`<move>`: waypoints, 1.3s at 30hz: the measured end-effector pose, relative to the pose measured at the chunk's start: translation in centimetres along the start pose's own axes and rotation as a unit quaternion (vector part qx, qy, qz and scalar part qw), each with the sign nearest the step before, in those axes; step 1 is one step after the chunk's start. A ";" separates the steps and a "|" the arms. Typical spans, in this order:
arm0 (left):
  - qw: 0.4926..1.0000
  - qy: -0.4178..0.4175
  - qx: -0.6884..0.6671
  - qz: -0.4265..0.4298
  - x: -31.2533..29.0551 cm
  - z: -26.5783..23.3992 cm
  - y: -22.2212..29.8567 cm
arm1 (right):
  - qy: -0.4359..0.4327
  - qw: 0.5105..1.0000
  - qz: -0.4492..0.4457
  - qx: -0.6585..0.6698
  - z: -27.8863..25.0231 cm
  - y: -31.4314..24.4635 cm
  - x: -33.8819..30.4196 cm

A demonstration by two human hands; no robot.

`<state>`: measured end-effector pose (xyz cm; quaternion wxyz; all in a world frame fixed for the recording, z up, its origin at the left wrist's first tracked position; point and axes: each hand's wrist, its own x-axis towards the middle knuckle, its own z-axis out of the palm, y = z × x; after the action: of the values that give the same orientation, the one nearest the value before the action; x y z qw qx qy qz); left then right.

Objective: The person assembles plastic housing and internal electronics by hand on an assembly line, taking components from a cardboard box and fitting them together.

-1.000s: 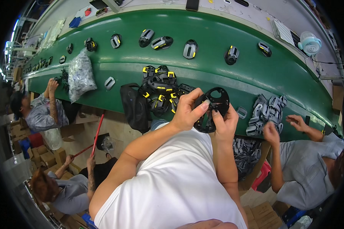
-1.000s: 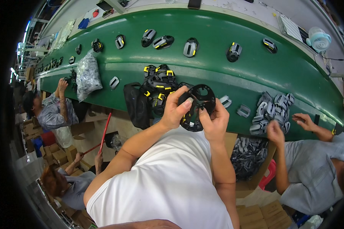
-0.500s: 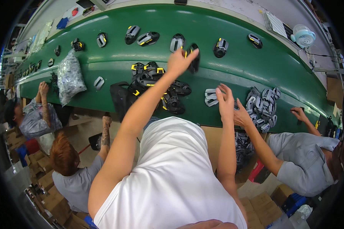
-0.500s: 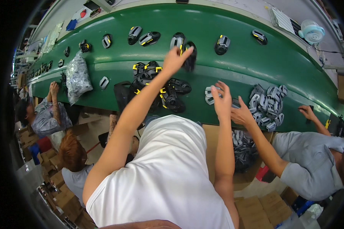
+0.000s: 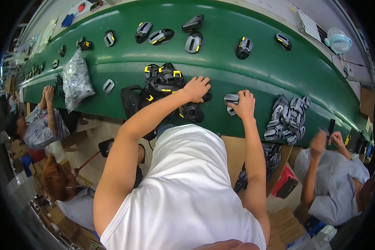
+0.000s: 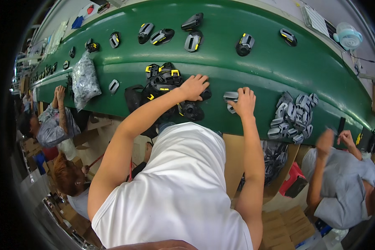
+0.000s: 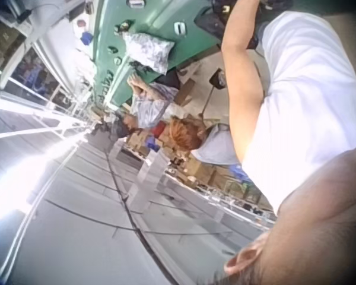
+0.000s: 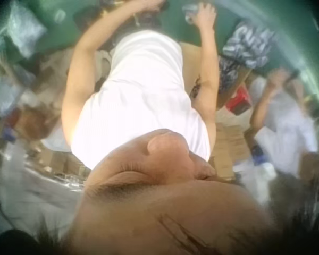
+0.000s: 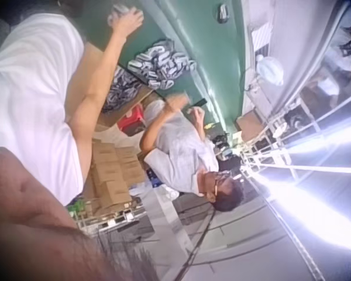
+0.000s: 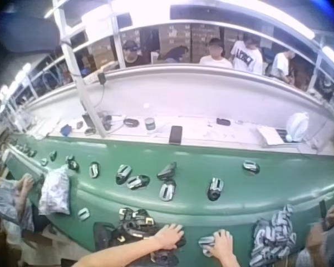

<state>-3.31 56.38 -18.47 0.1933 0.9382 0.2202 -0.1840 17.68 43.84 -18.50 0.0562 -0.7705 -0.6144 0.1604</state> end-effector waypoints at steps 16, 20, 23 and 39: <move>0.916 0.320 -0.094 -0.221 0.5 -1.1 -0.5 | 0.046 0.578 0.286 0.763 1.9 -3.3 -1.5; 0.924 0.332 0.001 -0.191 4.8 0.1 -3.9 | 0.047 0.582 0.266 0.767 1.3 -4.1 -0.4; 0.975 0.127 0.000 -0.181 5.8 -2.5 -5.4 | 0.047 0.583 0.251 0.771 0.6 -3.9 -0.6; 0.725 0.262 -0.633 -0.075 -0.4 -7.0 4.3 | 0.160 0.726 0.103 0.661 -8.6 -9.6 -0.8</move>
<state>0.30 55.80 -11.09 0.6624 0.5894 0.3968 0.2375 11.39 46.34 -7.53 0.6316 -0.6112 -0.2521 0.4050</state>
